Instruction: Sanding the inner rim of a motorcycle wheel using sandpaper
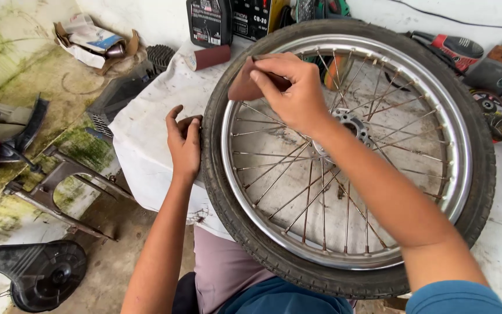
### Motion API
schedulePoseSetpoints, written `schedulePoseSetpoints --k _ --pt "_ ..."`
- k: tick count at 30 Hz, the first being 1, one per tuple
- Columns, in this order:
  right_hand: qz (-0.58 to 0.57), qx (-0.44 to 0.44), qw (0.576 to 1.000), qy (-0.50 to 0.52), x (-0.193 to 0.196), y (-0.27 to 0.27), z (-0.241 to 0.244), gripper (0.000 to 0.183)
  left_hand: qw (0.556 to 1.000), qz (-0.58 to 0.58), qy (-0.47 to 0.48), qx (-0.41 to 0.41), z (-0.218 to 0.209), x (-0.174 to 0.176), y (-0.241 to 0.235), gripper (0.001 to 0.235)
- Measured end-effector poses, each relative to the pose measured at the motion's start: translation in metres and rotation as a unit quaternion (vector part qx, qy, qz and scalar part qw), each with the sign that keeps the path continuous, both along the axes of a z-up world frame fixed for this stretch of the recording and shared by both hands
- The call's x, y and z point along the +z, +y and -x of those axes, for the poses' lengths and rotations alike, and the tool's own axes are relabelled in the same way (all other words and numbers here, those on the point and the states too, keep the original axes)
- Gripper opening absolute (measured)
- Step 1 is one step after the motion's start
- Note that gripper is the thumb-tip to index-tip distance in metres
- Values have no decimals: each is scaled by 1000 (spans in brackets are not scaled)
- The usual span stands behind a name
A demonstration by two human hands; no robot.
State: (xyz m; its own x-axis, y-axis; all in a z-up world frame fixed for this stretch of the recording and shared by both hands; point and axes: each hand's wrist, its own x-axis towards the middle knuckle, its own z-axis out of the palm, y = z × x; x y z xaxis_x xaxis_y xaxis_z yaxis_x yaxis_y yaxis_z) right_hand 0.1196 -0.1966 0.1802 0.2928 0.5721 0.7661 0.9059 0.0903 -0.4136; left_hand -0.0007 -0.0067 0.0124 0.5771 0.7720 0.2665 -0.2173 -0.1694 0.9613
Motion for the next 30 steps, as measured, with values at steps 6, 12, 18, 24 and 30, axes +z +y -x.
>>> schedulePoseSetpoints --k 6,12,18,24,30 --pt "155 41 984 -78 -39 -17 12 23 999 -52 -9 -5 -2 -15 8 49" --pt "238 13 960 -143 -50 -29 26 31 999 -48 2 1 0 -11 6 50" --pt "294 42 950 -91 -93 -20 7 17 999 -49 -13 2 -4 -19 9 49" --pt "213 36 971 -99 -118 -16 0 12 999 -42 -20 1 -5 -19 8 49" --pt "199 17 973 -112 -110 -7 11 17 998 -56 -12 -5 -3 -19 10 47"
